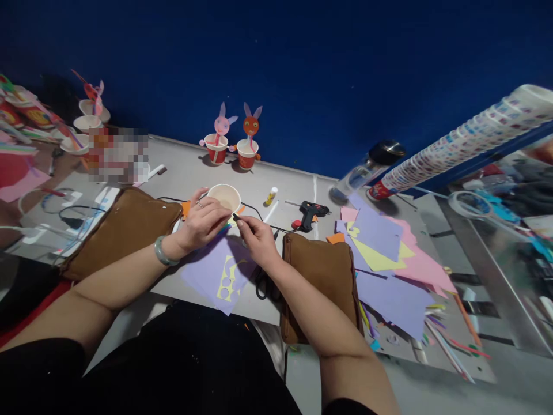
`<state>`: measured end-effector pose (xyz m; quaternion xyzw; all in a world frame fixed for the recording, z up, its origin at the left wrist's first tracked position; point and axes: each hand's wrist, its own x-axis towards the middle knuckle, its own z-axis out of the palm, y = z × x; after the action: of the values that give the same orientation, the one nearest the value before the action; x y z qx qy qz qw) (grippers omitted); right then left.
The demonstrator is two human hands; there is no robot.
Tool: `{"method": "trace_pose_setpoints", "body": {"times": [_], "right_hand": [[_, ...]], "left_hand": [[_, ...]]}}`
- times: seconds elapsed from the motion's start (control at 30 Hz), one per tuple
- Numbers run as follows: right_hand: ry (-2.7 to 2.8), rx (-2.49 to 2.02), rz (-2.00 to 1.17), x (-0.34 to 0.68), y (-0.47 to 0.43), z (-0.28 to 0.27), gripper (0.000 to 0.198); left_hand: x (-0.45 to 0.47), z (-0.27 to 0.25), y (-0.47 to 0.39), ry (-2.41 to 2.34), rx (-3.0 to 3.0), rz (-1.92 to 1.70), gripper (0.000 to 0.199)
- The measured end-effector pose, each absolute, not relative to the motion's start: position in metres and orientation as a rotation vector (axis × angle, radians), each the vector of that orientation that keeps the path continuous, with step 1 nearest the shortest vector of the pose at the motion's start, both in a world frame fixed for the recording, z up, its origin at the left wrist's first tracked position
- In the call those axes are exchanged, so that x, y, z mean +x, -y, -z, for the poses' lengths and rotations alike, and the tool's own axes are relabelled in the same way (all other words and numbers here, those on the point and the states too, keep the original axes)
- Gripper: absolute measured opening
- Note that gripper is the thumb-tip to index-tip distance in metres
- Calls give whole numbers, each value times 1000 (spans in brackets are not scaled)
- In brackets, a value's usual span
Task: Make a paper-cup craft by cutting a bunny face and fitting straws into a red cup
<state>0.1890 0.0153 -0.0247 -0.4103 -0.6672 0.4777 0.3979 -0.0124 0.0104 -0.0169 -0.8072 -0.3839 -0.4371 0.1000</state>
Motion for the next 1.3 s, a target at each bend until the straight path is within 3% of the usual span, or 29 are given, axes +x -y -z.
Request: {"method": "trace_pose_setpoints", "body": {"times": [0.1,0.33,0.5,0.67,1.0,1.3], "right_hand": [[1603,-970,-1225,186,-13,27,46],[1587,-838,-1235,187,-13,28,41],[1699,-849,-1096,185,-18,28,34],[1849,-721,-803,184,-24,25,27],[1860,-547,-575,192,-37,13,23],[1934,-569,-438,205,-41,-1,29]], "left_hand": [[-14,20,-10,1090,-2285,1391,19],[-15,28,-14,1005,-2317,1593,78],[-23,36,-23,1036,-2262,1711,98],[-22,43,-26,1129,-2245,1829,99],[-15,6,-20,1168,-2161,1594,99],[9,-13,-14,1374,-2190,1682,108]]}}
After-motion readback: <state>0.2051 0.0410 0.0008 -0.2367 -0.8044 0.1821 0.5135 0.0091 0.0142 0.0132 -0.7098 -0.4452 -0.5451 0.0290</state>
